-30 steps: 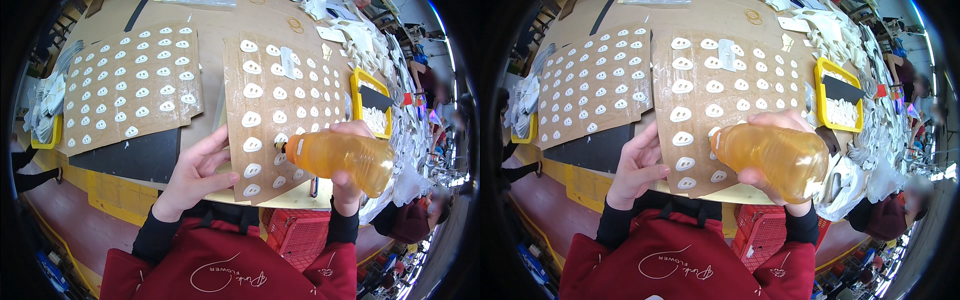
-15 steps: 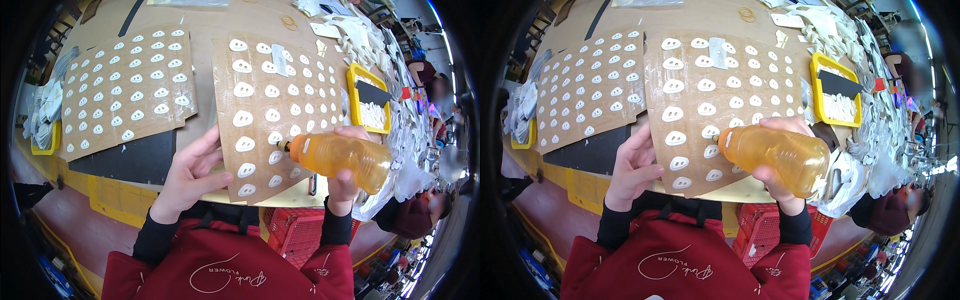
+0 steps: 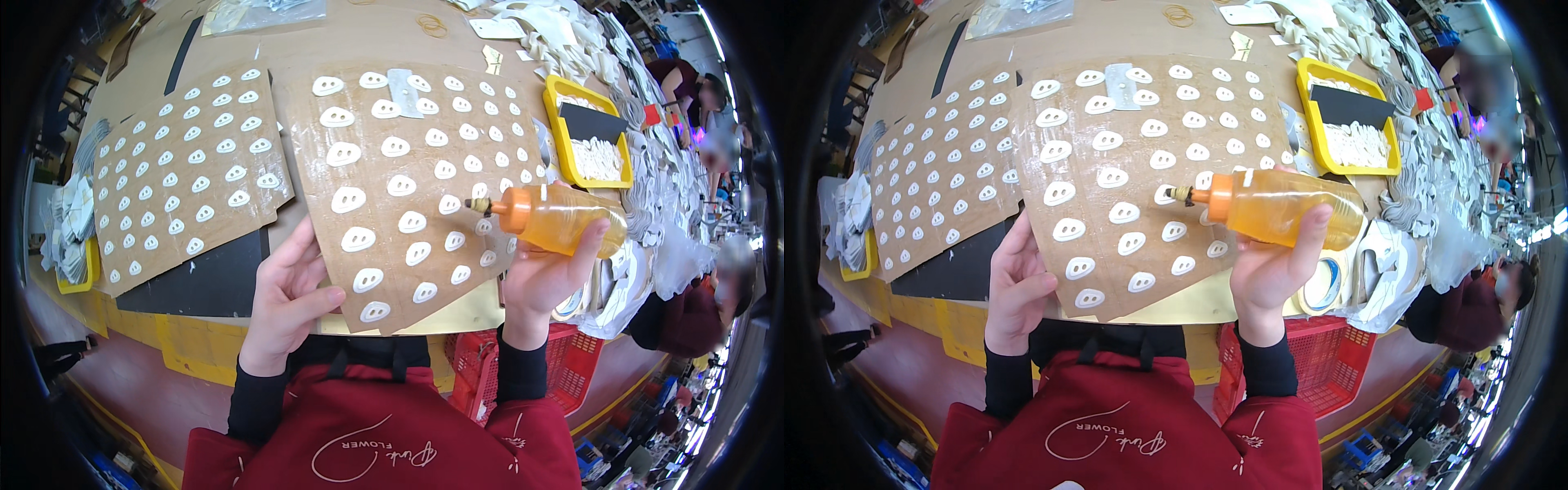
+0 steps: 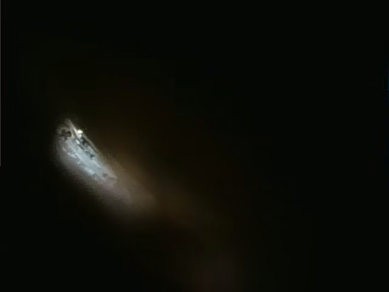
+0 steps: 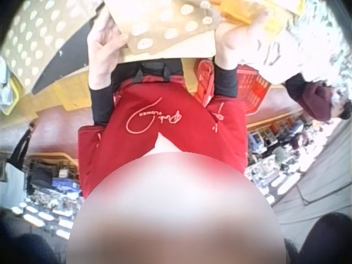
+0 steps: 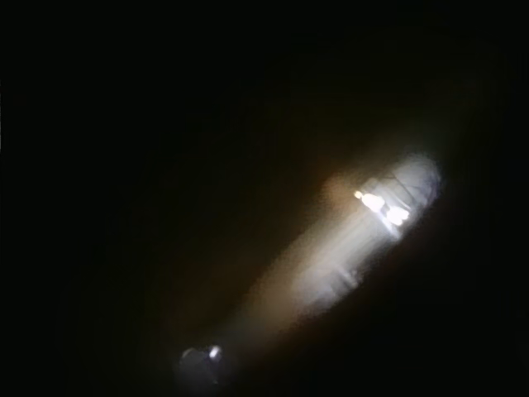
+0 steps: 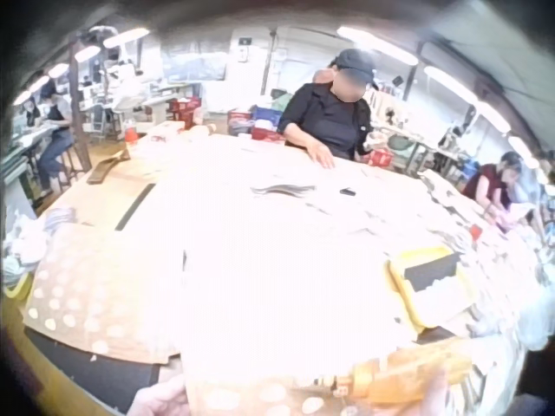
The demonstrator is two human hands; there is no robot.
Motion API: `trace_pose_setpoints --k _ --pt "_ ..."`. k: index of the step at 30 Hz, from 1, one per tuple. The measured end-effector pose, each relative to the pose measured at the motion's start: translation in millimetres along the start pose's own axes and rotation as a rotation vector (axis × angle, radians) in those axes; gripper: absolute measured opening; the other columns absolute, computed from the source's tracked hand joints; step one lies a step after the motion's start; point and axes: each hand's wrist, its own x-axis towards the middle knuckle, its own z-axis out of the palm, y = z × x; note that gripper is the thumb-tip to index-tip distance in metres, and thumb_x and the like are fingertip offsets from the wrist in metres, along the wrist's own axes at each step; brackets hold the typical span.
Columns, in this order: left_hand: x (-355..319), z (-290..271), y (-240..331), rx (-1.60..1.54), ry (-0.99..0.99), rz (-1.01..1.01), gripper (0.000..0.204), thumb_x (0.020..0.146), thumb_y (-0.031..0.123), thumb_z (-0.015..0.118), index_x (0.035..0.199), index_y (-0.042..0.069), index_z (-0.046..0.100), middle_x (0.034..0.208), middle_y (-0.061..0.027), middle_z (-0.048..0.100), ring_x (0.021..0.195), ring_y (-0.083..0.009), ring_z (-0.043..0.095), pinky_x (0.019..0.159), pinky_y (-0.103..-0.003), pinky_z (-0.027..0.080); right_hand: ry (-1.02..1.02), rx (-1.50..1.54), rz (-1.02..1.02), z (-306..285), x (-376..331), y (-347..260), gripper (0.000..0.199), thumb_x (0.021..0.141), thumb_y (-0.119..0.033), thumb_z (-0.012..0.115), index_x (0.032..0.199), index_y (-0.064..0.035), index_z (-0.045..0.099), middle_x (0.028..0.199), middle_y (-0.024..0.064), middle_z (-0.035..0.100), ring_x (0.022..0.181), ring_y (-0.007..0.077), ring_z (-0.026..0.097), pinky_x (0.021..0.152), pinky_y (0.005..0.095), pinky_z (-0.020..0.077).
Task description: The person holds a cardboard sheet with pre-cut white shapes and uses a squeeze bottle to apply a small amount of yellow liquid to each shape. The person works systematically across the sheet, moving from one shape to the next without pausing.
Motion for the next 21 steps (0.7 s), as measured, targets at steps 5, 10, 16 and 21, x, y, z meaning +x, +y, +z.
trace_pose_setpoints --k 5,10,16,21 --pt "0 -4 -5 0.012 0.046 -0.016 0.077 0.068 -0.009 0.056 0.134 -0.007 0.016 0.132 -0.0171 0.034 0.12 -0.0228 0.038 0.097 -0.031 0.034 0.047 0.075 0.09 -2 -16 10 0.063 0.08 -0.056 0.047 0.112 -0.0008 0.045 0.098 0.0086 0.054 0.072 0.013 0.056 0.044 0.0203 0.038" --pt "-1 -8 -7 0.009 0.093 -0.055 0.077 0.068 -0.008 0.058 0.133 -0.007 0.017 0.131 -0.0168 0.035 0.118 -0.0216 0.04 0.096 -0.031 0.036 0.017 -0.101 0.014 -6 -35 26 0.063 0.079 -0.056 0.05 0.113 -0.0021 0.043 0.095 0.0068 0.053 0.073 0.0135 0.056 0.045 0.0218 0.0401" --pt "-2 -8 -9 0.012 0.107 -0.043 0.077 0.068 -0.008 0.058 0.134 -0.006 0.017 0.13 -0.0165 0.036 0.116 -0.0215 0.042 0.094 -0.031 0.038 0.008 0.037 0.017 -8 -38 36 0.053 0.079 -0.038 0.059 0.109 0.0038 0.046 0.09 0.0115 0.056 0.067 0.0156 0.059 0.043 0.0221 0.0438" --pt "-3 -8 -8 0.016 0.107 -0.057 0.077 0.068 -0.009 0.057 0.134 -0.006 0.017 0.13 -0.0166 0.037 0.116 -0.0219 0.043 0.094 -0.031 0.038 -0.001 -0.036 -0.007 -6 -42 36 0.053 0.081 -0.043 0.055 0.111 -0.0002 0.044 0.099 0.0118 0.053 0.07 0.0162 0.058 0.043 0.0227 0.0432"
